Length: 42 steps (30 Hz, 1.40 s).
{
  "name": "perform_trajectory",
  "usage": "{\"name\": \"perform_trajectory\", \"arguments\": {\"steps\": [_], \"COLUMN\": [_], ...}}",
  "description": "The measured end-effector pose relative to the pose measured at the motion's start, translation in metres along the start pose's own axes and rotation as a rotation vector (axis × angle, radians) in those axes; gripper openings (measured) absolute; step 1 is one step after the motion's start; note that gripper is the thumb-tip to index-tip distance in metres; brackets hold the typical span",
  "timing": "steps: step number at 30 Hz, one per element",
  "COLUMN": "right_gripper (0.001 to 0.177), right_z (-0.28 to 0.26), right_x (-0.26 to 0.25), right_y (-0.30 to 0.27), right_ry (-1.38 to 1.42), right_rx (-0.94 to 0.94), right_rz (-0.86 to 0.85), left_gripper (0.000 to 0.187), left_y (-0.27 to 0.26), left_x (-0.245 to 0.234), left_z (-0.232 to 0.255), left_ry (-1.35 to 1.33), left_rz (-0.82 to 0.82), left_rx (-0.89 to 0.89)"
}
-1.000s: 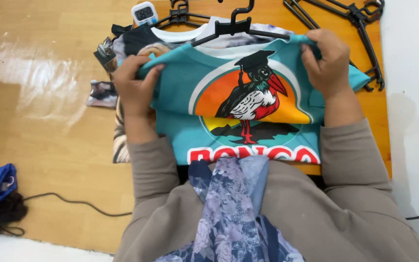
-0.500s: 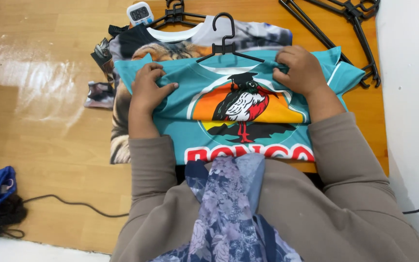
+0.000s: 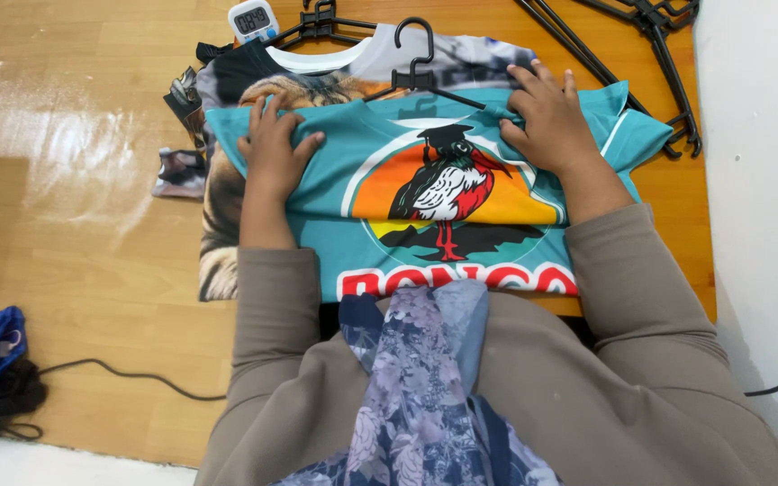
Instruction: Unfolding a t-shirt and placing it on a hanger
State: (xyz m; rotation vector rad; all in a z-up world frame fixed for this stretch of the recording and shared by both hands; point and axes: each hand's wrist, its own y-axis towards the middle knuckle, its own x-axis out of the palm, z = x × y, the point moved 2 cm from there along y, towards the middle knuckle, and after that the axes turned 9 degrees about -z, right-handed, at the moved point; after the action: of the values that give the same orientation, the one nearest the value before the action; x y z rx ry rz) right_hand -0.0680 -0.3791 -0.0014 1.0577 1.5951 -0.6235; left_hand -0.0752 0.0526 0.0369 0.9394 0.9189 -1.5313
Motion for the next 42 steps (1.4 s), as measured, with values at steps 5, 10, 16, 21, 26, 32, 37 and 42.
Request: {"name": "perform_trajectory", "arguments": {"steps": [5,10,16,21,26,32,37,42], "right_gripper": [0.023,0.016,0.045,0.047,0.027,0.016,0.026,0.024], "right_z": [0.001,0.006,-0.003,-0.004,0.001,-0.058,-0.119,-0.155], "right_x": [0.001,0.004,-0.008,-0.008,-0.014,-0.105,-0.182,-0.213], "right_y": [0.0,0.001,0.004,0.002,-0.001,-0.035,-0.084,-0.109], "right_ry": [-0.026,-0.127,-0.094,-0.2,-0.072,0.093,0.21,0.112], "right_rx": [-0.009,-0.082,-0.006,-0.021,-0.147,-0.312,-0.355,-0.381], "right_rz": [0.063,0.178,0.13,0.206,0.234,0.35,0.38,0.267], "left_gripper": [0.034,0.035,0.032,0.029,0.017,0.018,0.043,0.028], "left_y": [0.007,0.013,0.012,0.01,-0.003,-0.07,-0.17,-0.226], "left_x": [0.007,0.014,0.013,0.01,-0.008,-0.067,-0.137,-0.175], "left_z": [-0.001,-0.009,-0.009,-0.007,0.005,0.035,0.044,0.036], "left_ry": [-0.04,0.067,0.143,0.067,-0.082,-0.121,-0.057,0.089], "left_rz": [0.028,0.092,0.23,0.331,0.464,0.684,0.931,0.823], "left_rx": [0.02,0.078,0.134,0.203,0.473,0.666,0.689,0.506]}}
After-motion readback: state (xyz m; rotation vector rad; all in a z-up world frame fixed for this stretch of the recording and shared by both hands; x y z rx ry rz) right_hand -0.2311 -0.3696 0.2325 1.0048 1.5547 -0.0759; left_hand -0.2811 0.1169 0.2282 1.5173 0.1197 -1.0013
